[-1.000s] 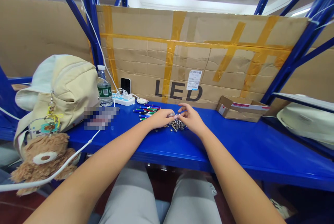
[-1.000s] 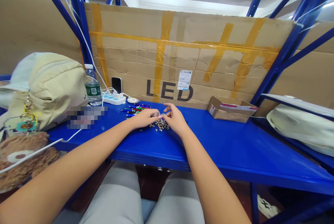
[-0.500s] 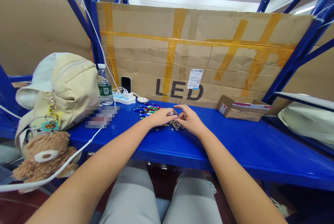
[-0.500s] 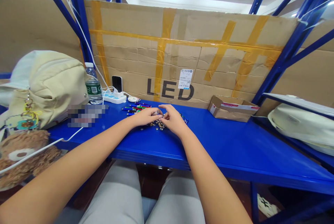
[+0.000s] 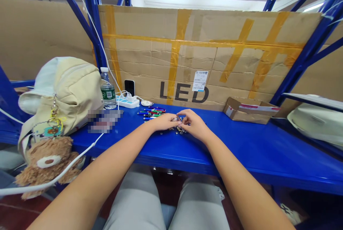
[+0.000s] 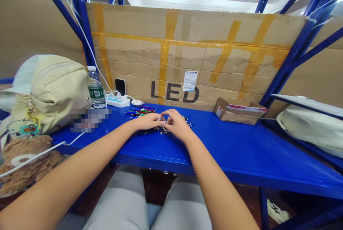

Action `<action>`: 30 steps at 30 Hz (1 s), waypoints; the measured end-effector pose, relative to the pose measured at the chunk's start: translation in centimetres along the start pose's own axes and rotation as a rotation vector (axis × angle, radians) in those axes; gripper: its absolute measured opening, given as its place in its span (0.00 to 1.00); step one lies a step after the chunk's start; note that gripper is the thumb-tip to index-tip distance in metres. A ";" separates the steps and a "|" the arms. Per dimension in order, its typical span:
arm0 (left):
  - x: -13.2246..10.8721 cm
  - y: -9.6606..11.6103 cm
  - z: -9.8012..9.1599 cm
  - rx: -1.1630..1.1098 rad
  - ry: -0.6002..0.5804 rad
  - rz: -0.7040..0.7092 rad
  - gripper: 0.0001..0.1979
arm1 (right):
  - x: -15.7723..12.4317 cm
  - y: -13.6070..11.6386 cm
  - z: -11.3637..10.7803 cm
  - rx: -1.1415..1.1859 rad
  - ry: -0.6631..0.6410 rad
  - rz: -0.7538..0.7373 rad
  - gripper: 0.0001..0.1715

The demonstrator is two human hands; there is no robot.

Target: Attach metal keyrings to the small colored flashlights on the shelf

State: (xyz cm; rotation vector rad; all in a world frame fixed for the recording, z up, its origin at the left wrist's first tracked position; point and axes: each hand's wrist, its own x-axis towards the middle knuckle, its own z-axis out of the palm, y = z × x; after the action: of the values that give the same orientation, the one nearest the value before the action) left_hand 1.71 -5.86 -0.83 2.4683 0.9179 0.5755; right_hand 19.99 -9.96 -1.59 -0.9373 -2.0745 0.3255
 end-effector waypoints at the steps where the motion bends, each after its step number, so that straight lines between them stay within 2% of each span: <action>1: -0.1 0.1 -0.1 -0.004 -0.012 0.003 0.18 | 0.0 -0.1 0.0 -0.005 -0.003 0.003 0.14; 5: -0.4 0.6 -0.2 -0.016 -0.023 0.033 0.14 | 0.0 0.1 -0.2 -0.082 -0.013 -0.017 0.15; 9: -0.3 1.0 -0.3 -0.012 0.113 0.035 0.15 | 0.0 0.1 -0.4 -0.189 -0.010 -0.004 0.16; 14: -0.1 0.6 -0.3 -0.083 0.236 0.021 0.17 | -0.2 -0.6 -0.5 -0.340 -0.104 0.118 0.12; 18: -0.1 0.2 -0.2 -0.093 0.231 -0.007 0.17 | -0.3 -1.3 -0.2 -0.610 -0.164 0.170 0.13; 22: -0.2 0.4 0.0 -0.103 0.236 -0.006 0.17 | -0.2 -1.6 0.6 -0.898 -0.190 0.119 0.16; 25: -0.3 0.5 0.0 -0.111 0.255 0.009 0.16 | -0.1 -1.6 1.0 -0.983 -0.174 0.071 0.15; 30: -0.2 0.3 0.1 -0.084 0.243 -0.018 0.16 | -0.1 -1.5 1.1 -1.004 -0.187 0.084 0.15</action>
State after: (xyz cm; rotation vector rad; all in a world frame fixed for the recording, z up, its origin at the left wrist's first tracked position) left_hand 1.82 -6.22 -0.76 2.3483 0.9837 0.9037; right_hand 18.37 -10.96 -1.54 -1.6035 -2.3706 -0.6899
